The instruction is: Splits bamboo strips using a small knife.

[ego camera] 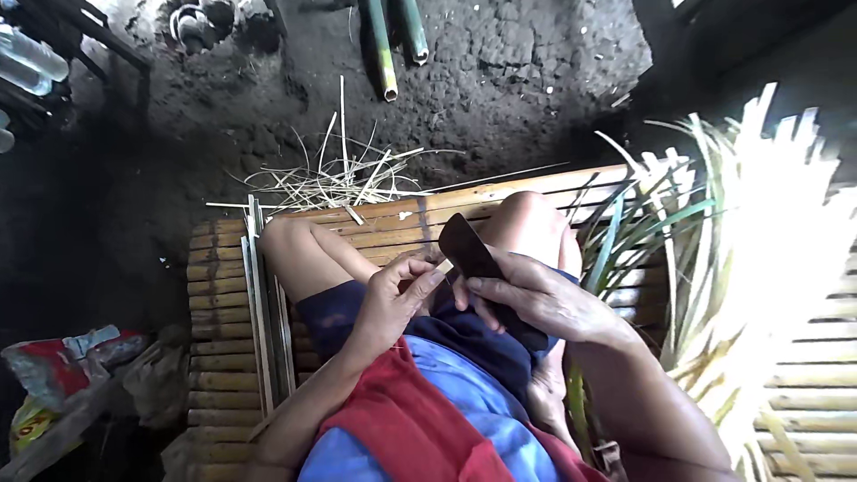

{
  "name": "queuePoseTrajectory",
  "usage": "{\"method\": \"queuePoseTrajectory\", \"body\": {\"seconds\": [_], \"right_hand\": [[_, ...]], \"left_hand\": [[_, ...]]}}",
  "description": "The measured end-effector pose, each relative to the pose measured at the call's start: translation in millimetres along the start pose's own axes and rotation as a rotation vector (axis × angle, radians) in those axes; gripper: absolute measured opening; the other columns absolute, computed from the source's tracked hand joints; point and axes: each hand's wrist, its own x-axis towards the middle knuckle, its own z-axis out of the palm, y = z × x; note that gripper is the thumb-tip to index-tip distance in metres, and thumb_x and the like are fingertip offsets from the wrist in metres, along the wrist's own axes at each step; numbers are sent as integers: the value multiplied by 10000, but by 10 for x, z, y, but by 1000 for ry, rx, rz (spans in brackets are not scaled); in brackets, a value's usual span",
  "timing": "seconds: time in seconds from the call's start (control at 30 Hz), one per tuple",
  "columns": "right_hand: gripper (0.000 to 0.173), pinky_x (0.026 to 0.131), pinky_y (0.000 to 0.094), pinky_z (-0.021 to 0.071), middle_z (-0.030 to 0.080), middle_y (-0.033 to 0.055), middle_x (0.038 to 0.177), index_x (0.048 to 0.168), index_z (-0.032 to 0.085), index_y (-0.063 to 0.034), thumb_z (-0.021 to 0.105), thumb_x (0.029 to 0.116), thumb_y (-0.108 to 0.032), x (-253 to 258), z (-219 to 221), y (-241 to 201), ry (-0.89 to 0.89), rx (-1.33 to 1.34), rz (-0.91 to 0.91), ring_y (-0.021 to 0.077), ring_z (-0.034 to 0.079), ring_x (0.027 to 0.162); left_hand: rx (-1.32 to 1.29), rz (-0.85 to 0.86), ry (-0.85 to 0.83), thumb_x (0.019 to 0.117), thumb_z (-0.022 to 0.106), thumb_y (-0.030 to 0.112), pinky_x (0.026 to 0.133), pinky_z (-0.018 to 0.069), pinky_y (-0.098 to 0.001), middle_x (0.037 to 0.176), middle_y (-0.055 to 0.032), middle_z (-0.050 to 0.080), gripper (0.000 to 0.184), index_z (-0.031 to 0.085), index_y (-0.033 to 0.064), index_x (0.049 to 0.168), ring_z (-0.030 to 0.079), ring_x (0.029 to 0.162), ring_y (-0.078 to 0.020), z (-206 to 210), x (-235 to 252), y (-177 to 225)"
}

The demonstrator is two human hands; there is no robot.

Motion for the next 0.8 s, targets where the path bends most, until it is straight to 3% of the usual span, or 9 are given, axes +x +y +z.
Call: {"method": "queuePoseTrajectory", "body": {"seconds": [0.13, 0.27, 0.4, 0.63, 0.8], "right_hand": [[200, 498, 147, 506, 628, -56, 675, 1030, 575, -117, 377, 1030, -91, -10, 0, -28, -14, 22, -2, 13, 575, 513], [190, 501, 144, 499, 610, -58, 673, 1001, 571, -116, 384, 1029, -90, -34, 12, -67, -39, 13, -32, 11, 566, 522], [168, 476, 140, 479, 605, -41, 707, 1032, 552, -119, 386, 1030, -93, -46, -23, -139, -130, 34, -11, 14, 542, 510], [134, 418, 140, 446, 597, -28, 671, 1122, 529, -112, 424, 1043, -88, -32, -88, -405, -270, 12, 119, 19, 513, 453], [94, 508, 139, 516, 645, -47, 742, 1131, 454, -101, 470, 1041, -78, 18, 71, -228, -177, -79, -7, -10, 587, 534]], "left_hand": [[-17, 54, 19, 982, 629, 35, 500, 402, -116, 675, 65, 576, 45, 672, 47, 984, 460, 521, 42, 24, -26, 8], [-25, 131, 8, 969, 645, 32, 541, 435, -125, 830, 43, 619, 37, 681, 40, 973, 484, 586, 35, 19, -52, -1], [-24, 141, -38, 966, 648, 31, 526, 419, -128, 761, 55, 594, 35, 665, 53, 945, 463, 558, 36, 1, -82, 34], [-52, 131, -123, 957, 652, 7, 522, 414, -114, 822, 47, 619, 46, 675, 39, 933, 462, 574, 53, -7, -141, 101], [-75, 91, -73, 963, 651, 22, 502, 405, -110, 756, 73, 623, 68, 679, 61, 914, 459, 542, 65, 49, -124, 91]]}}
